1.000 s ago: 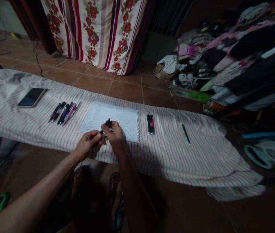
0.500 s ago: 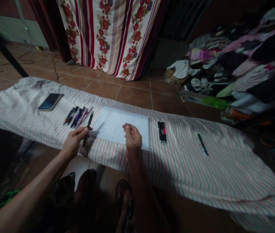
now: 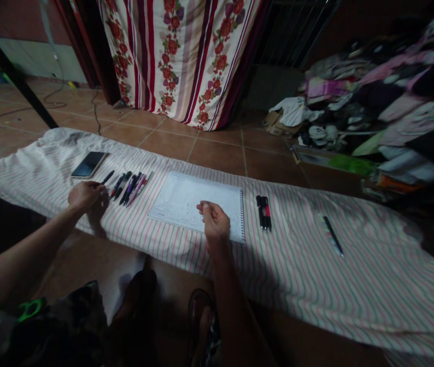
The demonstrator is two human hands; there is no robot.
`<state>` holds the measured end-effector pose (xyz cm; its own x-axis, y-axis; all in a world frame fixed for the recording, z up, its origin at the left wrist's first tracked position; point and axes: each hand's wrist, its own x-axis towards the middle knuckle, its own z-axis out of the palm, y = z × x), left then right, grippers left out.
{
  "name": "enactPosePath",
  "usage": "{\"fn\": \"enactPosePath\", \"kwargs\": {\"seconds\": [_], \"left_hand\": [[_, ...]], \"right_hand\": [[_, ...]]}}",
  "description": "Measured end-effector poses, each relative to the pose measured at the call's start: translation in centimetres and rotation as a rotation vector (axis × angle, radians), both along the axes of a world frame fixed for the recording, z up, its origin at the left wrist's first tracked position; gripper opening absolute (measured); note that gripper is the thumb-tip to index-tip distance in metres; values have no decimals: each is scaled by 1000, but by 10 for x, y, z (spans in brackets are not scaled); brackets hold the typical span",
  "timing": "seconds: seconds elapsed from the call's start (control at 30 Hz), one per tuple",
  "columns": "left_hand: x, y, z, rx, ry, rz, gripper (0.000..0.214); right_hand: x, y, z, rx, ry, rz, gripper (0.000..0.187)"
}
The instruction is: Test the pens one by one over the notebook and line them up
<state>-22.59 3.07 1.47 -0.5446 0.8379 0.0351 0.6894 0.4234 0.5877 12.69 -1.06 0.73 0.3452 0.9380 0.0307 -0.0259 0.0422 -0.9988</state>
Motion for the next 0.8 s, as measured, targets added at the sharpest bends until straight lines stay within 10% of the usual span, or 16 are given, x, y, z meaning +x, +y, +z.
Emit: {"fn": "enactPosePath", "kwargs": {"seconds": [0.3, 0.57, 0.8], "left_hand": [[21, -5, 9, -6, 351, 73, 38], [63, 0, 2, -39, 392, -249, 33], [66, 14, 3, -199, 353, -229, 29]], "right_hand": [[2, -3, 0, 2, -23, 22, 34], [-1, -2, 1, -33, -10, 69, 33], [0, -2, -2, -38, 9, 68, 32]]}}
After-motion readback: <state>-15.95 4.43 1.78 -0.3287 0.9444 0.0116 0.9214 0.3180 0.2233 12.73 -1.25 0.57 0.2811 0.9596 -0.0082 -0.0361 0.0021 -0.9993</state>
